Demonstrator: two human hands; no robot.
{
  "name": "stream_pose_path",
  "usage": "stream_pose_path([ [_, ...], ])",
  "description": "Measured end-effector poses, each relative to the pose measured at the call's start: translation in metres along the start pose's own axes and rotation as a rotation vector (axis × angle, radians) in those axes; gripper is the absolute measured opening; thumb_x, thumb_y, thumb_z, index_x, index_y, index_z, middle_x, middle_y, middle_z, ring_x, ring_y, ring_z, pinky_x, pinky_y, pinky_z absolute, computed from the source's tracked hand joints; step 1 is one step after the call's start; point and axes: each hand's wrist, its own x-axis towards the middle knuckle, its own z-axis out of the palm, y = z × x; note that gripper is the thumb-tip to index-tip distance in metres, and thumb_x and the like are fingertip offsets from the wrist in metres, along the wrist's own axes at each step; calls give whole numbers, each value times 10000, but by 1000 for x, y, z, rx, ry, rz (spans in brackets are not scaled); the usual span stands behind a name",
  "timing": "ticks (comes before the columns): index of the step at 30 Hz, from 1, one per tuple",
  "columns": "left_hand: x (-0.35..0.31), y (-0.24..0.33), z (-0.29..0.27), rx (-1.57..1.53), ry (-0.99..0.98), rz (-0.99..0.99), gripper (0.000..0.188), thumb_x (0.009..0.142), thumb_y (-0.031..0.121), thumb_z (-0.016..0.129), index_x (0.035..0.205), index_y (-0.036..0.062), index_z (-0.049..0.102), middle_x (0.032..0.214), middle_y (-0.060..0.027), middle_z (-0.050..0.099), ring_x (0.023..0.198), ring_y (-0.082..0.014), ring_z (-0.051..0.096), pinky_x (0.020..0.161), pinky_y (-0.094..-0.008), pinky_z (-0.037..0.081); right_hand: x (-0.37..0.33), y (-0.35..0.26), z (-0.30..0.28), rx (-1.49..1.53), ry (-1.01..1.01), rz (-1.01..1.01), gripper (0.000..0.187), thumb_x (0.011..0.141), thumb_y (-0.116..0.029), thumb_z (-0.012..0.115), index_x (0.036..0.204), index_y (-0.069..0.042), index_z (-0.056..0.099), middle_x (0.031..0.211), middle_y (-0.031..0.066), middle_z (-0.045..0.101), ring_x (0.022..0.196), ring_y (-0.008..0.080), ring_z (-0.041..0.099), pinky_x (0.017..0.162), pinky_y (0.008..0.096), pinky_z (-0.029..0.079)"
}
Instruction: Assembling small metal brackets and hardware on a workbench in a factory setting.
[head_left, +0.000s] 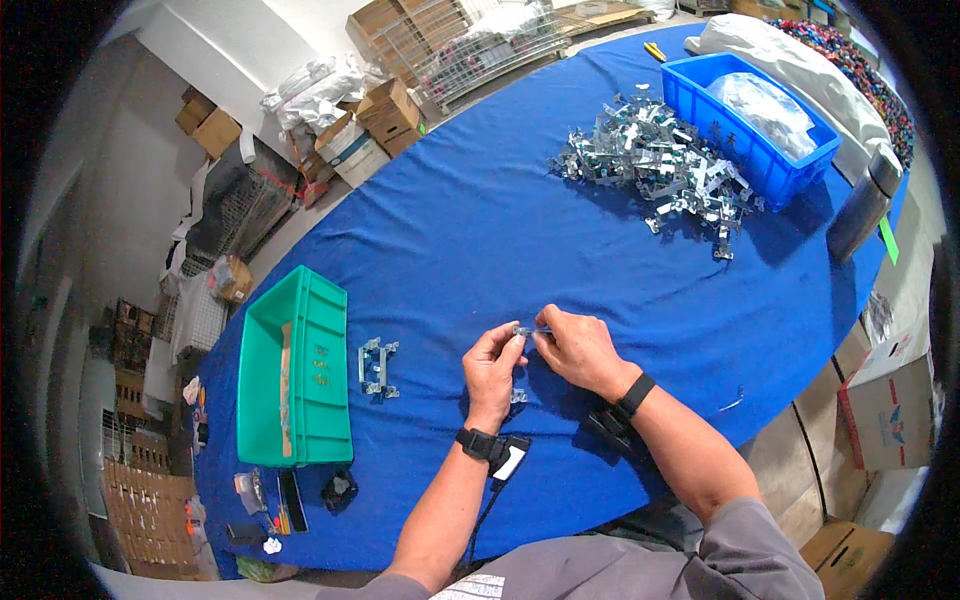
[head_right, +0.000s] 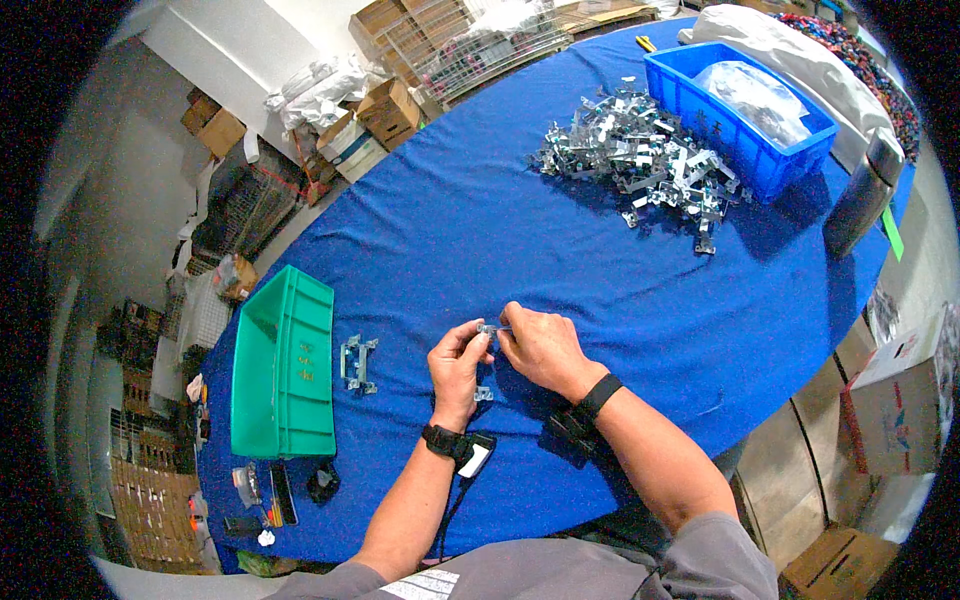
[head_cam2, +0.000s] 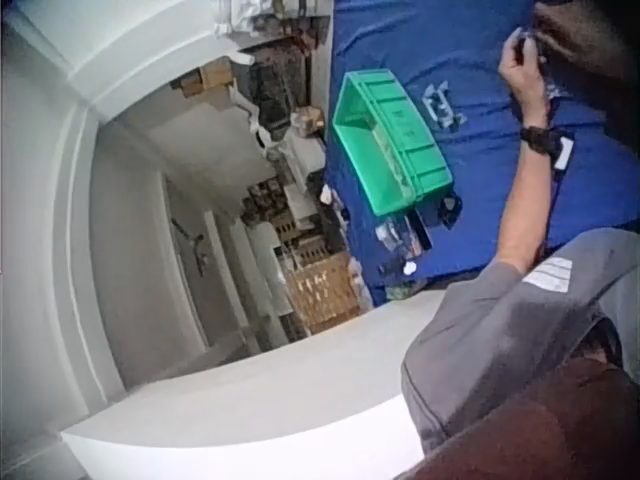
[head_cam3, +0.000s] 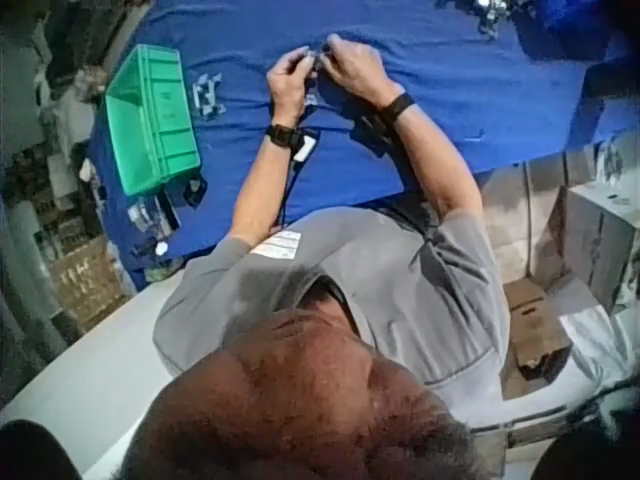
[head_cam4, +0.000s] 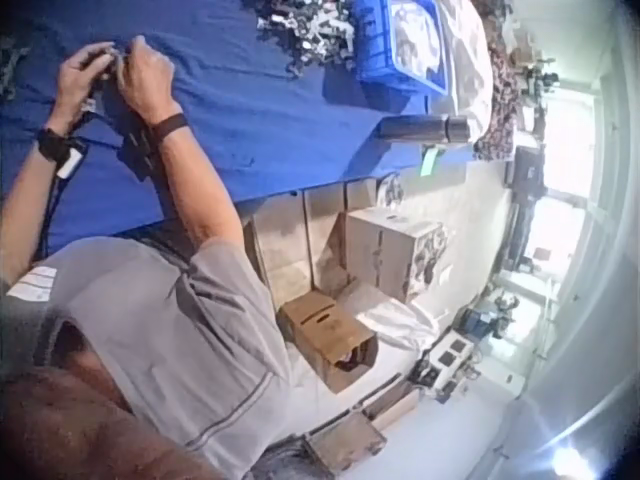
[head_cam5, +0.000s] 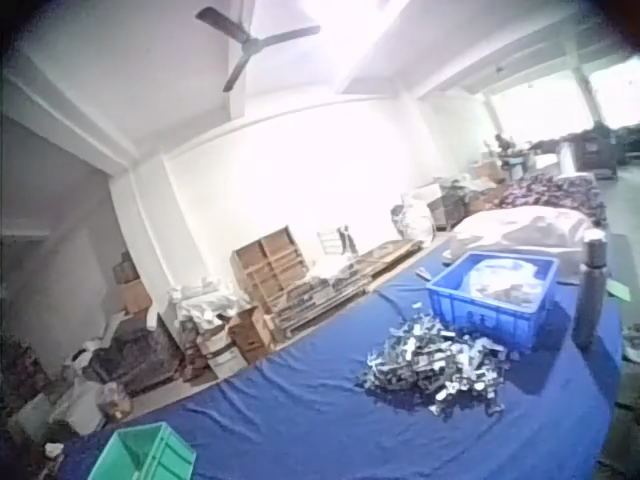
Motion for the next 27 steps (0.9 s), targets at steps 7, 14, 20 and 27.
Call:
stream_pose_path([
  [7,-1,5,4,4,8,-26,209,904,44,656,1104,-6,680,976,-63,701,796,-97,643,627,-228,530,0,3,-3,-99,-118,39,223,925,-269,589,893,-53,541,741,162,646,670,389,643,571,499,490],
  [14,0,1,0,-13,-11,-7,210,904,50,659,1105,-6,680,968,-62,702,806,-101,644,633,-230,533,1,-2,-1,-9,-7,14,258,917,-263,617,794,-48,544,687,153,628,628,375,629,536,475,477],
  [20,0,1,1,-13,-5,-7,209,905,48,658,1104,-12,678,976,-70,703,820,-109,652,645,-236,544,-1,4,1,-131,-100,56,209,898,-226,644,877,-44,545,708,143,637,663,363,636,565,470,476],
  [27,0,2,1,-7,4,-12,214,907,45,652,1111,-15,672,996,-77,701,845,-121,662,658,-245,557,1,2,-1,-20,-73,11,242,932,-273,595,865,-49,533,724,168,650,671,385,649,561,492,496],
])
